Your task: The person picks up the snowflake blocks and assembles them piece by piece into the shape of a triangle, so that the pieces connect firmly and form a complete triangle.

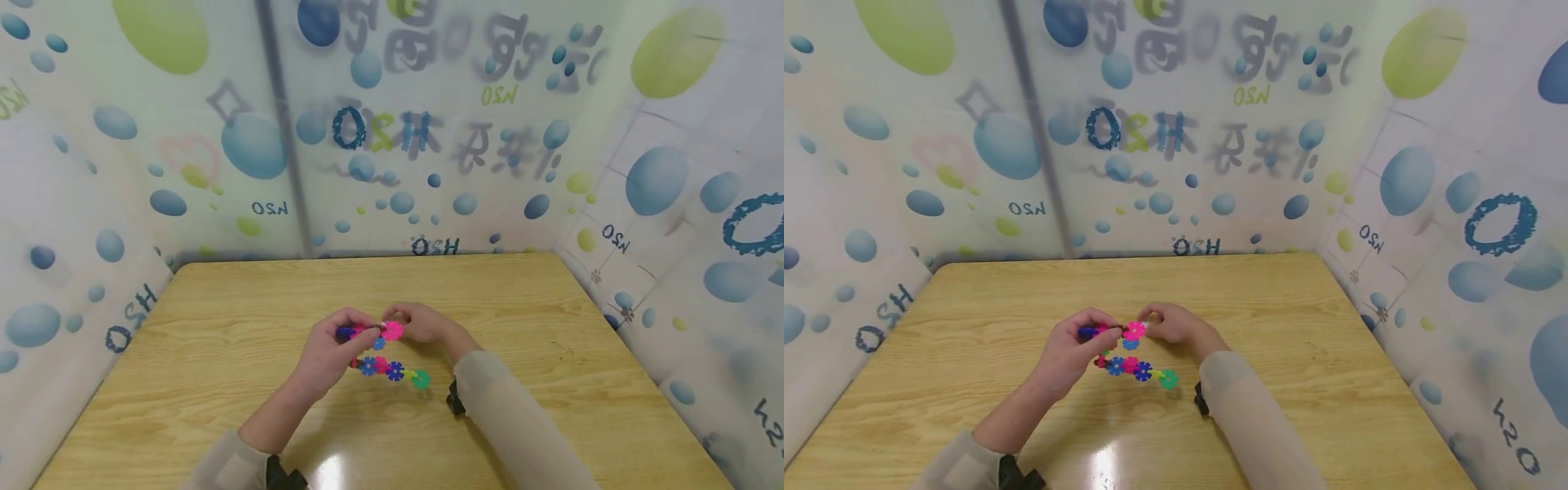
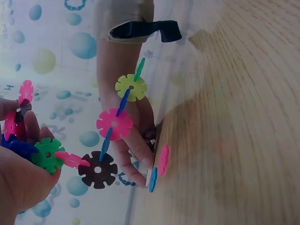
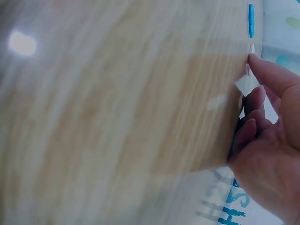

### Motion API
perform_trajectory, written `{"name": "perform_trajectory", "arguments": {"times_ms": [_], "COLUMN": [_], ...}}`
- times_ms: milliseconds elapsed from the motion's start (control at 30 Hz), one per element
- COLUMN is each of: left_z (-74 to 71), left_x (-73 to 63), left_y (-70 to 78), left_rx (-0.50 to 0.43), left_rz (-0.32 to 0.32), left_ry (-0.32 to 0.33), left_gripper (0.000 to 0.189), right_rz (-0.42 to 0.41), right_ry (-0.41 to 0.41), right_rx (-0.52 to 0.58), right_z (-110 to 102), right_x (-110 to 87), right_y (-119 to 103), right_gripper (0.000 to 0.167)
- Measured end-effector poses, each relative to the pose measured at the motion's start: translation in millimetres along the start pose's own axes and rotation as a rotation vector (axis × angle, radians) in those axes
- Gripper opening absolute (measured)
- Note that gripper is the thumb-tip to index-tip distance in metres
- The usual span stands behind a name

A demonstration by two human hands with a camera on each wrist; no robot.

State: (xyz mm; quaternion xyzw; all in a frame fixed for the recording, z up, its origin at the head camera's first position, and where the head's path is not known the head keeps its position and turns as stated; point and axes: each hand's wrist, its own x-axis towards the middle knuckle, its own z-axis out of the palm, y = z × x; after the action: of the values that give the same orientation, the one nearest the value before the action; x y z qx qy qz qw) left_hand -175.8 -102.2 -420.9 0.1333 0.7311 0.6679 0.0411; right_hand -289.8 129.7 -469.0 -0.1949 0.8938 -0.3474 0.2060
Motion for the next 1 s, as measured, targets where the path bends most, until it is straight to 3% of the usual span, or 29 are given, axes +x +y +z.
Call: {"name": "perform_trajectory", "arguments": {"times_ms": [267, 500, 633, 767, 1000], "left_z": [0.0, 1.1, 0.8, 0.5, -0.3], "left_x": [-0.5, -0.4, -0.7, -0.2, 2.0], "left_y": [-0.5, -0.7, -0.1, -0.1, -0.2], "left_rx": [0.018, 0.014, 0.018, 0.014, 0.005], "left_rz": [-0.016, -0.027, -0.033, -0.047, -0.057], "left_ry": [0.006, 0.009, 0.007, 0.002, 0.0], "left_gripper": [0.015, 0.015, 0.016, 0.018, 0.021], "right_rz": [0.024, -0.025, -0.042, -0.05, -0.13], "right_ry": [-0.008, 0.016, 0.042, 0.055, 0.118], "right_rx": [0.047, 0.081, 0.098, 0.134, 0.237], "right_z": [-2, -2, -1, -3, -16], "right_x": [1.9, -0.8, -5.5, -15.6, -48.5], "right_y": [5, 11, 15, 19, 8], "right_gripper": [0.022, 0.024, 0.017, 0.01, 0.018]}}
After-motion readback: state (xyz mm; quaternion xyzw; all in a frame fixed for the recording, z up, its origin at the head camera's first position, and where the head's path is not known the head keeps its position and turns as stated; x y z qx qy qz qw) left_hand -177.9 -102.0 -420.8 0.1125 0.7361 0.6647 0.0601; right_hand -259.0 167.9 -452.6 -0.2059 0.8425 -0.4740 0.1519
